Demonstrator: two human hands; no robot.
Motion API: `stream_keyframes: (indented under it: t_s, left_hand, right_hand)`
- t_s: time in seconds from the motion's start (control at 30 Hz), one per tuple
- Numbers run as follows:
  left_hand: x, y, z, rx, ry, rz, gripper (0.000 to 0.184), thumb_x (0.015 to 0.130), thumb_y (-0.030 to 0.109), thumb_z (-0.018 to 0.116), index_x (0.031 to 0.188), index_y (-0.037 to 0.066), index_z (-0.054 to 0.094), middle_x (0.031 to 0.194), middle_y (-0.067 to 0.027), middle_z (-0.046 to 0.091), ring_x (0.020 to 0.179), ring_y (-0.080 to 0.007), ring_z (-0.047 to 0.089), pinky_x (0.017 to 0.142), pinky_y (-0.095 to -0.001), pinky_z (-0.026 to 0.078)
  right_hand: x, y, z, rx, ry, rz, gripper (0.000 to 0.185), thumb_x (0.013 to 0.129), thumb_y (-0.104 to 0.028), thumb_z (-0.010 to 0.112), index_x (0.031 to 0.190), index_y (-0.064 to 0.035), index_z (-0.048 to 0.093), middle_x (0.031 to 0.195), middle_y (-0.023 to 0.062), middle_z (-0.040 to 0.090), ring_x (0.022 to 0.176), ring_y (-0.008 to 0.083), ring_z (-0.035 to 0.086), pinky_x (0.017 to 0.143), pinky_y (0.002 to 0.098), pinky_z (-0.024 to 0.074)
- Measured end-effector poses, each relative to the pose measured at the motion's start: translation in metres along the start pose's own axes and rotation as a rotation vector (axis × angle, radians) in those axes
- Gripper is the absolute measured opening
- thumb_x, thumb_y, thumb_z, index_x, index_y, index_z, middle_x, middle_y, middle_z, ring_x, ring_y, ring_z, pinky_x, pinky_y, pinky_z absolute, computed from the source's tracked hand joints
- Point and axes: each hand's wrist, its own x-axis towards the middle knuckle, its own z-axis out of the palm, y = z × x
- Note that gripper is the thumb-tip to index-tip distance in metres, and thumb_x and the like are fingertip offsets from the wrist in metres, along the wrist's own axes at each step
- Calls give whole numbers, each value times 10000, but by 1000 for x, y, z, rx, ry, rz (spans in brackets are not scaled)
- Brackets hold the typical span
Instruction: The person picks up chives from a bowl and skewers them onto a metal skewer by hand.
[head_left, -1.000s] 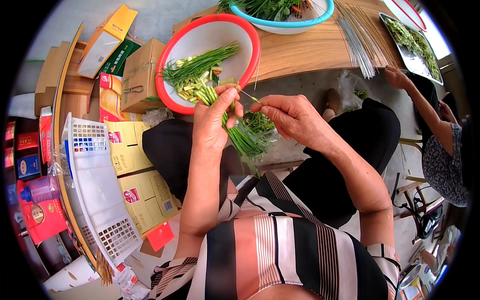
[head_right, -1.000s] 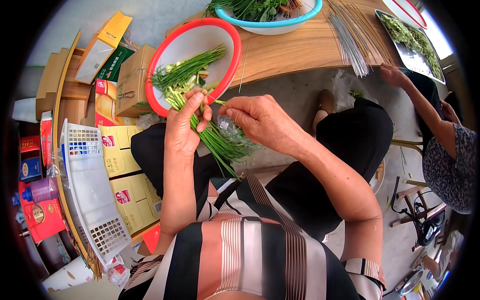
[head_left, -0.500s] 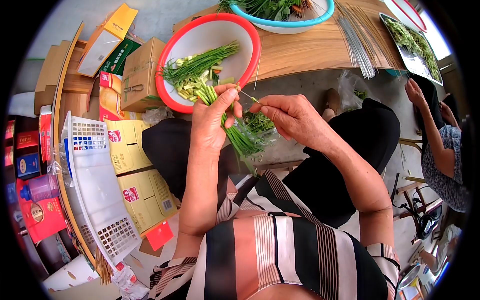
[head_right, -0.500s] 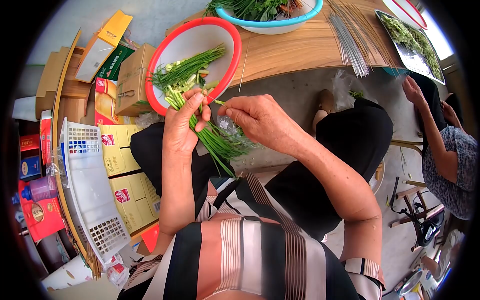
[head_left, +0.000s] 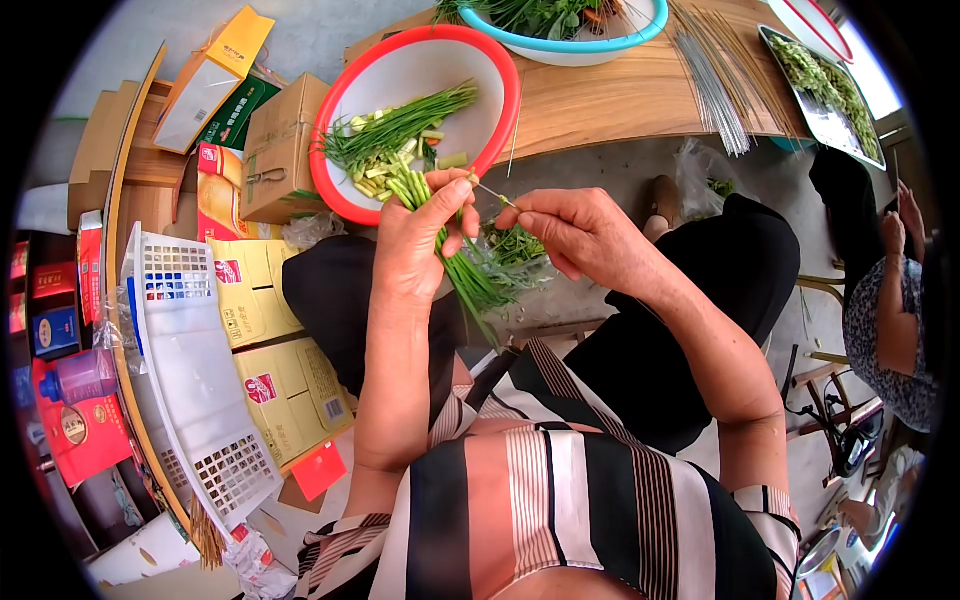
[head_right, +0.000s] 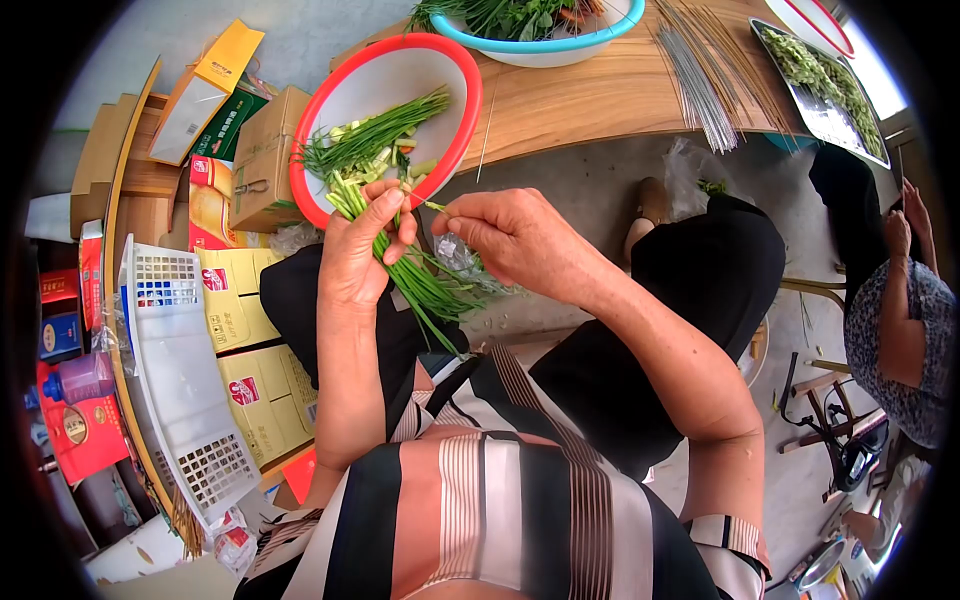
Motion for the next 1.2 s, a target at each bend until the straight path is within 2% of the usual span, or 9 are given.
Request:
stream_keyframes:
  t_s: [0.23, 0.4, 0.57, 0.63, 0.67, 0.7, 0.87, 0.97, 1.2]
  left_hand:
    - [-3, -7, 9, 17, -78, -21, 189, 847, 126, 688, 965, -7, 625, 764, -57, 624, 589, -99, 569, 413, -186, 343]
    - [-1, -15, 17, 303, 29, 186, 192, 840, 93, 704, 993, -4, 640, 773, -39, 630, 513, -46, 478, 413, -178, 341]
    - [0, -27, 17, 442, 100, 216, 191, 843, 125, 716, 975, 11, 636, 749, -12, 607, 500, -28, 452, 408, -162, 320]
    - [-1, -22, 16, 276, -38, 48, 190, 843, 143, 722, 957, 25, 627, 738, -4, 590, 513, -26, 460, 409, -156, 313]
    - [-3, -20, 18, 275, -36, 49, 190, 843, 143, 722, 957, 25, 627, 738, -4, 590, 513, -26, 460, 409, -156, 313]
    - [-4, -19, 21, 266, -105, 4, 163, 839, 161, 725, 927, 50, 644, 711, 15, 581, 506, -21, 446, 413, -168, 303]
    - [-6, -26, 28, 227, -269, -95, 188, 838, 209, 729, 926, 61, 654, 686, 13, 580, 505, -26, 448, 419, -177, 301]
    - [-5, -29, 26, 231, -277, -94, 210, 836, 225, 733, 940, 62, 652, 683, 14, 578, 510, -26, 454, 419, -178, 299]
    - [-7, -24, 26, 110, -273, -44, 236, 866, 211, 700, 973, 12, 634, 744, -15, 609, 579, -70, 549, 455, -190, 385]
  right_hand:
    - [3, 4, -1, 62, -23, -1, 225, 969, -162, 506, 922, 7, 647, 531, 15, 458, 472, 70, 423, 455, 269, 354]
    - [8, 11, 3, -10, 28, -29, 247, 980, -190, 498, 876, -5, 624, 510, -14, 427, 458, 55, 397, 453, 244, 321]
    - [15, 20, -2, 10, 132, -20, 236, 976, -221, 533, 875, -21, 608, 536, -50, 433, 478, 36, 381, 458, 220, 299]
    - [17, 21, -4, 64, 205, -62, 185, 922, -168, 591, 880, 7, 632, 554, 7, 487, 506, 76, 416, 470, 271, 346]
    - [17, 22, -4, 8, 196, -77, 156, 921, -166, 627, 953, -14, 617, 656, -57, 539, 561, 22, 448, 484, 207, 335]
    - [17, 20, -3, 7, 195, -77, 156, 921, -166, 627, 953, -14, 617, 656, -57, 539, 561, 22, 448, 484, 207, 335]
    - [17, 18, -4, 240, 59, -84, 164, 905, -106, 633, 1004, 25, 625, 774, 34, 665, 680, 56, 601, 595, 195, 470]
    - [17, 19, -1, 300, 90, -121, 129, 904, -63, 596, 934, 57, 632, 695, 70, 656, 583, 98, 609, 553, 243, 490]
    - [16, 19, -2, 316, 121, -189, 121, 907, -73, 595, 898, 45, 623, 663, 54, 653, 592, 91, 617, 585, 238, 496]
